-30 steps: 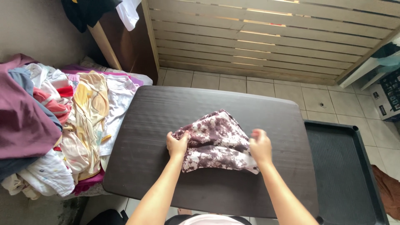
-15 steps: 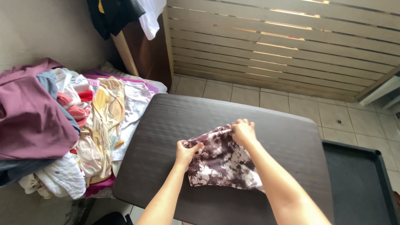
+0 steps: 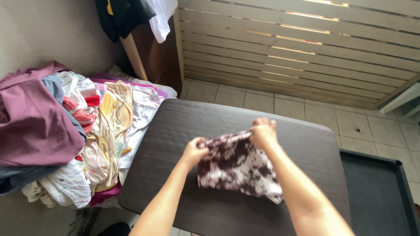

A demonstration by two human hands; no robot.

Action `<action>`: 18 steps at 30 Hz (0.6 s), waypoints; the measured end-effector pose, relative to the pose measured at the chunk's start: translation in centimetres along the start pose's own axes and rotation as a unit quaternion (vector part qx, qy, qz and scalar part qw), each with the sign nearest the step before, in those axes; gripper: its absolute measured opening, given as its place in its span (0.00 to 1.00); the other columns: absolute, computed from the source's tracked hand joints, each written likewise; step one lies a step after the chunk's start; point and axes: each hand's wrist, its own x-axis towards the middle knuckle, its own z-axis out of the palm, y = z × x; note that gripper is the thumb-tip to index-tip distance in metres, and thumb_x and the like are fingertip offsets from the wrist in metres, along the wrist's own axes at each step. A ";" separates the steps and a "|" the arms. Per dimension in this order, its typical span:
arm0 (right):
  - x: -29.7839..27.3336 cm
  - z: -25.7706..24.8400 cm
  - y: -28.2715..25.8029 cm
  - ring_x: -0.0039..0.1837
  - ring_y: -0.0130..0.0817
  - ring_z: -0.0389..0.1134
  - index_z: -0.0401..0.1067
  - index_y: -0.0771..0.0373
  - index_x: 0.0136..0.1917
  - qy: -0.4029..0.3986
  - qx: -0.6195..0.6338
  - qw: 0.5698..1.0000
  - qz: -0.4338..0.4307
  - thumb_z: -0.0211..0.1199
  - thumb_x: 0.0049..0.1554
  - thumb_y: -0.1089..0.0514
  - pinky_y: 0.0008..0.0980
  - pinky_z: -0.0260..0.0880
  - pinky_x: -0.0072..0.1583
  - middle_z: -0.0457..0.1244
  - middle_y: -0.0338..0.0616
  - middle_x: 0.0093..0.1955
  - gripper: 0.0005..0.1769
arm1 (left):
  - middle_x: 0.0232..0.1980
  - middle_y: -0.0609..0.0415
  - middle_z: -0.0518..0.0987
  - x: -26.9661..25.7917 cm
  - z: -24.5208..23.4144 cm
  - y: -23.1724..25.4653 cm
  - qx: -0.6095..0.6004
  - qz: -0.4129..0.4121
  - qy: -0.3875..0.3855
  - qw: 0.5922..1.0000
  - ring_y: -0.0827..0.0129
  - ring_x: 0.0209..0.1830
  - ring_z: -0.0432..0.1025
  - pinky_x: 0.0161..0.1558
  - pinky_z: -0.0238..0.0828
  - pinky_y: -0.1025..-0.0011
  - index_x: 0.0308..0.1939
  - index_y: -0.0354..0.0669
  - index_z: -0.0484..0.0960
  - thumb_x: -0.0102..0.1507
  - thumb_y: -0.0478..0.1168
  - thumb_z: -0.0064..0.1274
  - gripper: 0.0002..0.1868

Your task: Folding several pieces of clothing on a table and placing them in a black tray.

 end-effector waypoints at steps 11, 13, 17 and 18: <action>-7.1 -10.0 5.9 0.59 0.47 0.67 0.78 0.58 0.49 0.466 0.215 0.850 -0.118 0.63 0.49 0.73 0.44 0.67 0.61 0.68 0.45 0.51 0.16 | 0.54 0.49 0.73 1.1 6.3 9.8 0.050 0.375 0.173 0.909 0.61 0.54 0.72 0.53 0.76 0.70 0.41 0.43 0.88 0.48 0.17 0.50 0.24; -9.8 -9.3 5.5 0.59 0.46 0.67 0.78 0.58 0.48 0.486 0.207 0.838 -0.136 0.62 0.47 0.75 0.44 0.67 0.61 0.68 0.45 0.50 0.19 | 0.54 0.50 0.73 -0.2 5.8 9.5 0.040 0.373 0.160 0.913 0.62 0.54 0.73 0.51 0.77 0.71 0.39 0.45 0.88 0.49 0.17 0.50 0.24; -15.2 -3.1 3.9 0.55 0.40 0.68 0.79 0.55 0.42 0.369 0.113 0.912 -0.140 0.66 0.43 0.75 0.43 0.62 0.59 0.71 0.38 0.48 0.18 | 0.54 0.52 0.78 -2.0 3.8 4.2 0.168 0.333 0.111 0.921 0.62 0.55 0.74 0.51 0.76 0.72 0.32 0.46 0.91 0.48 0.15 0.46 0.26; -16.5 -1.2 3.4 0.53 0.39 0.68 0.80 0.53 0.41 0.292 0.128 0.940 -0.121 0.64 0.42 0.75 0.41 0.62 0.61 0.71 0.38 0.47 0.20 | 0.55 0.53 0.78 -2.4 3.3 2.4 0.220 0.308 0.088 0.921 0.62 0.57 0.74 0.52 0.75 0.72 0.29 0.47 0.91 0.49 0.15 0.46 0.25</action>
